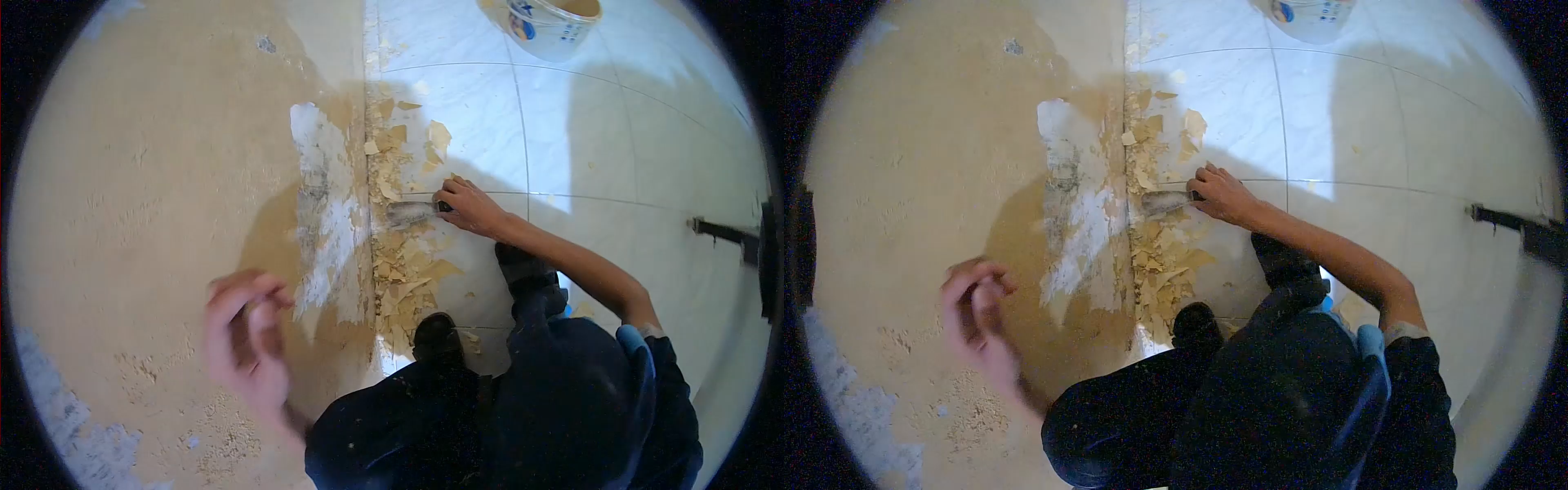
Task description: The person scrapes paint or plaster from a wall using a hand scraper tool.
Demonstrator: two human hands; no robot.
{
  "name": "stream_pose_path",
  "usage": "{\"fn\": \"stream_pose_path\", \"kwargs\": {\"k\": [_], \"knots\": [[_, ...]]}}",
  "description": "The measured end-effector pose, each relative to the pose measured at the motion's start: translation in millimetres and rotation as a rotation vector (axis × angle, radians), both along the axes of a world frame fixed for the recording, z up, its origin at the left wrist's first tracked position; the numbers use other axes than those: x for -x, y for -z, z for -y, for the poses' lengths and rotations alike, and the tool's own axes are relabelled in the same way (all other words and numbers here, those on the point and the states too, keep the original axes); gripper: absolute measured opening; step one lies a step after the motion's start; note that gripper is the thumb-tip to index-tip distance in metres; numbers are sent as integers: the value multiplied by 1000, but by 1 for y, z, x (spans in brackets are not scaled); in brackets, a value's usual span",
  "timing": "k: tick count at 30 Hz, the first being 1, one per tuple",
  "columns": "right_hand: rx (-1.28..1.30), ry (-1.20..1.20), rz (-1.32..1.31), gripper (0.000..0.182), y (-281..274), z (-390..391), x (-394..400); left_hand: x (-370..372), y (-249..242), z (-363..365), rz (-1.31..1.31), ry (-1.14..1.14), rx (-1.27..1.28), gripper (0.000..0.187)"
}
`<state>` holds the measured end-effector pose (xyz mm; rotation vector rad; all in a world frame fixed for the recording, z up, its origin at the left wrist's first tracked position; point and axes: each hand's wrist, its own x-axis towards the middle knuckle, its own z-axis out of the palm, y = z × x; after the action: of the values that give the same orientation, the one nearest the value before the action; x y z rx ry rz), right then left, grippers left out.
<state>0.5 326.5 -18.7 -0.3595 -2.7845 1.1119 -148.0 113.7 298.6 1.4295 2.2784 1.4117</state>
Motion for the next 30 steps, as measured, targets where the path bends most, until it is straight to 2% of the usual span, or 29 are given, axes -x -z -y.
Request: {"fn": "stream_pose_path", "kwargs": {"k": [1, 4, 6, 7, 9, 11, 14, 16, 19, 20, 21, 24, 28, 30], "knots": [[21, -20, -12, 28, 6, 0, 3, 0, -18, 2, -110, -19, 47, 14], [46, 30, -73, 26, 19, 7, 6, -6, -70, -1, -223, -39, 123, 15], [3, 93, -87, 22, 17, 7, 8, -9, -91, -16, -446, -73, 372, 18], [35, 86, -92, 22, 20, 5, 9, -8, -95, -31, -453, -75, 405, 18], [59, 107, -157, 18, 28, 2, 5, -2, -93, -67, -816, -73, 697, 13], [54, 116, -215, 17, 40, 3, -2, 9, -75, -112, -964, 29, 798, 18], [9, 120, -293, 15, 45, 2, -3, 47, -24, -170, -1188, 241, 816, 25], [-29, 144, -347, 16, 43, 1, -3, 79, 9, -194, -1249, 313, 896, 29], [45, 147, -352, 17, 48, 1, -4, 123, 52, -210, -1267, 346, 987, 32], [48, 146, -351, 17, 47, 1, -3, 132, 61, -212, -1334, 447, 974, 30], [27, 155, -351, 17, 45, 1, -3, 139, 68, -215, -1401, 551, 958, 28], [-5, 153, -350, 17, 43, -2, 0, 157, 77, -227, -1293, 603, 1086, 23], [-26, 167, -392, 17, 45, -1, -3, 163, 82, -226, -1307, 688, 1110, 19], [0, 168, -360, 18, 48, -1, -4, 162, 84, -227, -1510, 820, 1108, 20]]}}
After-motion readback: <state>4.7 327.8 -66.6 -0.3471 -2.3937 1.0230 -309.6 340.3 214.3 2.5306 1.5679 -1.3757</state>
